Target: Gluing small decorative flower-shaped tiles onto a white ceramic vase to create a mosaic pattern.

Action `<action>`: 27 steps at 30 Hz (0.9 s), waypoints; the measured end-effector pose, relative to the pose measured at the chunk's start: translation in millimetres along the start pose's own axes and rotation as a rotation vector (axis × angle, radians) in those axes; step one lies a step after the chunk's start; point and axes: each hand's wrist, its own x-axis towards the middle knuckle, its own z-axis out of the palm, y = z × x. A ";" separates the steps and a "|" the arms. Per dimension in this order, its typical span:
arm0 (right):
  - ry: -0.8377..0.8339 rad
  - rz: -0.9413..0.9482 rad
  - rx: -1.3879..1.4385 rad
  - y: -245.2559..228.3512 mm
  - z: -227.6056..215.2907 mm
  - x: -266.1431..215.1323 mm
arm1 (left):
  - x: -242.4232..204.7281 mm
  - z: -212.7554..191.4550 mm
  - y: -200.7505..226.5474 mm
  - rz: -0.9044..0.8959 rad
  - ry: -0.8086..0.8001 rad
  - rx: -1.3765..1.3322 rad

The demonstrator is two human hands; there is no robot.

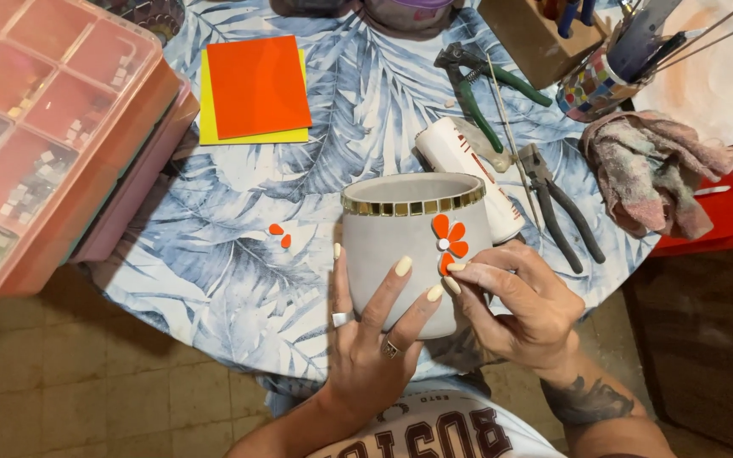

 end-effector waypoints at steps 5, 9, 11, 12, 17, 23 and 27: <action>0.005 -0.006 -0.003 0.7 0.4 0.9 | 5.6 -1.1 -0.2 0.020 0.022 -0.046; 0.006 -0.003 -0.004 1.9 0.7 -1.1 | 5.2 -0.7 0.1 0.018 0.029 -0.055; 0.009 -0.003 -0.007 2.9 0.9 -1.4 | 5.7 -0.6 0.2 0.011 0.033 -0.053; 0.012 -0.003 -0.003 3.1 0.8 -1.6 | 6.5 -1.2 0.5 0.018 0.031 -0.048; 0.025 0.023 -0.014 5.4 -0.8 -4.4 | 1.3 1.5 -0.2 0.001 0.022 -0.034; 0.033 0.026 -0.004 5.5 -0.4 -5.2 | 3.9 0.5 1.0 0.014 0.025 -0.028; 0.023 0.035 -0.011 4.8 -1.2 -4.7 | 4.2 0.8 0.5 0.028 0.025 -0.062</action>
